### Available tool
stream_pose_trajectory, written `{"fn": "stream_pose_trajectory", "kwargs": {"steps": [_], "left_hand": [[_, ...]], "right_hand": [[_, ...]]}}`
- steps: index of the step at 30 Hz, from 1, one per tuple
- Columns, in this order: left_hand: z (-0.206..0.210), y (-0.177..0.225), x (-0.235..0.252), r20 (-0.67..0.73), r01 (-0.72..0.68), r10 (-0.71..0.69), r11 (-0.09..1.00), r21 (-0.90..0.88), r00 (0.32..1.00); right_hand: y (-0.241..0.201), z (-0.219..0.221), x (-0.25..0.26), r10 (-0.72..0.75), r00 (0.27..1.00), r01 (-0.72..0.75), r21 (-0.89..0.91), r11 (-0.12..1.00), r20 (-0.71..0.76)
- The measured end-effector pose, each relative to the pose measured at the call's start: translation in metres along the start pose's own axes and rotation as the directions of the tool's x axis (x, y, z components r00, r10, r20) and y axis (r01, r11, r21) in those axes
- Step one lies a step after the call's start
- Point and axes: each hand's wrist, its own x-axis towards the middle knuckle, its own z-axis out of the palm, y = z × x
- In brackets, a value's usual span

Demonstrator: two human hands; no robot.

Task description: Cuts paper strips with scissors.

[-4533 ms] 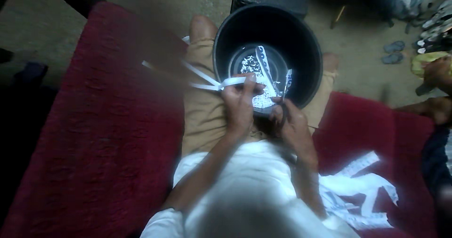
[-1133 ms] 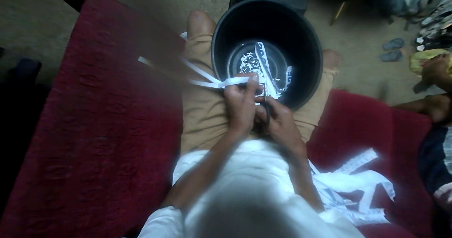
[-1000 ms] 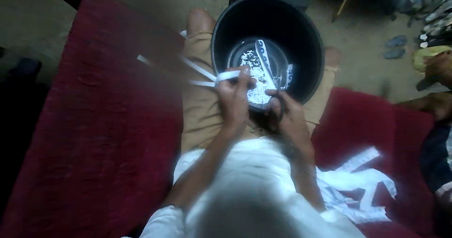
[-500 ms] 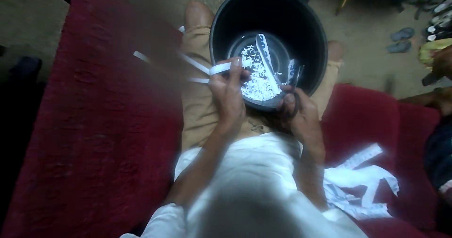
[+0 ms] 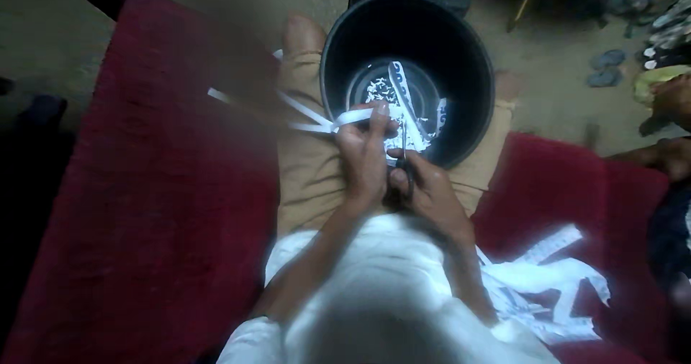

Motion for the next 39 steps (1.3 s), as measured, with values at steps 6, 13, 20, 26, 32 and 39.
{"fn": "stream_pose_trajectory", "kwargs": {"steps": [6, 13, 20, 26, 32, 39], "left_hand": [[0.001, 0.0, -0.004, 0.022, -0.004, 0.003, 1.0, 0.026, 1.0], [-0.003, 0.004, -0.013, 0.069, -0.009, 0.001, 0.993, 0.116, 0.998], [-0.002, 0.003, -0.015, 0.084, 0.029, -0.038, 0.994, 0.105, 0.996], [-0.002, 0.001, -0.015, 0.094, 0.01, -0.021, 0.993, 0.115, 0.995], [-0.003, 0.001, -0.015, 0.101, 0.01, -0.023, 0.992, 0.129, 0.995], [-0.004, -0.001, -0.016, 0.108, 0.007, -0.022, 0.99, 0.142, 0.994]], "right_hand": [[0.004, 0.004, 0.004, -0.018, 1.0, 0.019, 0.009, 1.0, -0.018], [0.004, 0.004, 0.005, -0.028, 0.999, 0.028, 0.006, 1.0, -0.024], [0.006, 0.003, 0.007, -0.034, 0.998, 0.035, 0.01, 0.999, -0.044], [0.006, 0.004, 0.008, -0.012, 0.999, 0.014, 0.037, 0.999, -0.044], [0.008, 0.004, 0.009, -0.022, 0.999, 0.025, 0.061, 0.998, -0.05], [0.009, 0.005, 0.009, -0.02, 0.998, 0.023, 0.052, 0.998, -0.059]]}}
